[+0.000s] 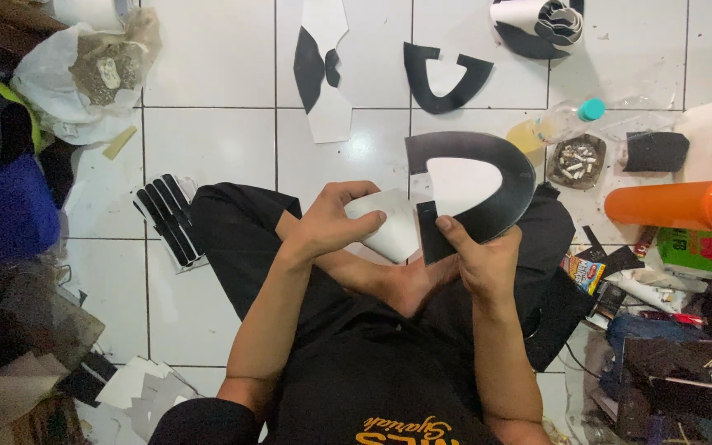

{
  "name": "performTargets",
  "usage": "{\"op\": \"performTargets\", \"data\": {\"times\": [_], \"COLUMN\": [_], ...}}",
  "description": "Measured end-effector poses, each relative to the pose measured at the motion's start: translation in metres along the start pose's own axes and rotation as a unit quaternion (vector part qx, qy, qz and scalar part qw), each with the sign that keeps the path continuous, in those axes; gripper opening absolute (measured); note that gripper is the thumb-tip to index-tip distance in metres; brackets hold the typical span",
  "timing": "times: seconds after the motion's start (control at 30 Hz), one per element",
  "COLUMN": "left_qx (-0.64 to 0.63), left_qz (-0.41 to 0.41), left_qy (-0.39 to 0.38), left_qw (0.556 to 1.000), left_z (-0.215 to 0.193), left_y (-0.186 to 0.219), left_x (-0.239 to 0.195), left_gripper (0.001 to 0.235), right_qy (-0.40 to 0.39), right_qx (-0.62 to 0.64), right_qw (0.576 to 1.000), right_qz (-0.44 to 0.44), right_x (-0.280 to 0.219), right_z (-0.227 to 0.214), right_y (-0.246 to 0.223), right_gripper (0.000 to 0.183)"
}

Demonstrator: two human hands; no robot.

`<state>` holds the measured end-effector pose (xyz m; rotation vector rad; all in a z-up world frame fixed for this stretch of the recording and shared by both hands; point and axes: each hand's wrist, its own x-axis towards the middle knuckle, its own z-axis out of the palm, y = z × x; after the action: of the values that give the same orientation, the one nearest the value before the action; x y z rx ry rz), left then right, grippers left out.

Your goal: The person sits on the floor and repeatedly assembles black and white paper cutouts into a mask-like shape. They pick up the pieces, align the edges, and press them together to form a single unit, then place the assembled piece on the floor and repeat the process with new pieces.

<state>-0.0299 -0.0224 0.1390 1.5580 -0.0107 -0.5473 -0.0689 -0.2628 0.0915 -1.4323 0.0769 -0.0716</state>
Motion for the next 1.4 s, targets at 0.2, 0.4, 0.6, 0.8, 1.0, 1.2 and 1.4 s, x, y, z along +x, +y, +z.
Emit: {"op": "performTargets", "data": {"times": [0.2,0.4,0.6,0.8,1.0,1.2,1.4], "left_qx": [0.036,0.058,0.069,0.081,0.078,0.078,0.077], "left_qz": [-0.022,-0.019,0.022,0.048,0.088,0.113,0.116], "left_qy": [-0.012,-0.049,-0.073,-0.069,-0.086,-0.093,-0.092], "left_qw": [0.999,0.997,0.995,0.993,0.989,0.986,0.986], "left_z": [0.002,0.007,0.009,0.012,0.013,0.013,0.014], "left_y": [0.020,0.040,0.045,0.047,0.049,0.045,0.045], "left_x": [-0.005,-0.015,-0.021,-0.025,-0.028,-0.028,-0.027], "left_gripper": [0.015,0.023,0.027,0.029,0.029,0.028,0.028], "right_qy": [0.027,0.011,0.012,0.024,0.010,0.019,0.014], "right_qx": [-0.032,-0.070,-0.085,-0.091,-0.103,-0.095,-0.075], "right_qw": [0.999,0.997,0.996,0.996,0.995,0.995,0.997], "right_qz": [0.028,0.009,0.003,0.004,0.005,0.011,0.018], "right_x": [-0.005,-0.010,-0.022,-0.028,-0.020,-0.023,-0.023], "right_z": [0.010,0.011,-0.002,-0.001,0.007,0.007,0.009], "right_y": [-0.012,-0.030,-0.011,-0.011,-0.024,-0.022,-0.022], "right_gripper": [0.032,0.038,0.047,0.053,0.057,0.057,0.054]}}
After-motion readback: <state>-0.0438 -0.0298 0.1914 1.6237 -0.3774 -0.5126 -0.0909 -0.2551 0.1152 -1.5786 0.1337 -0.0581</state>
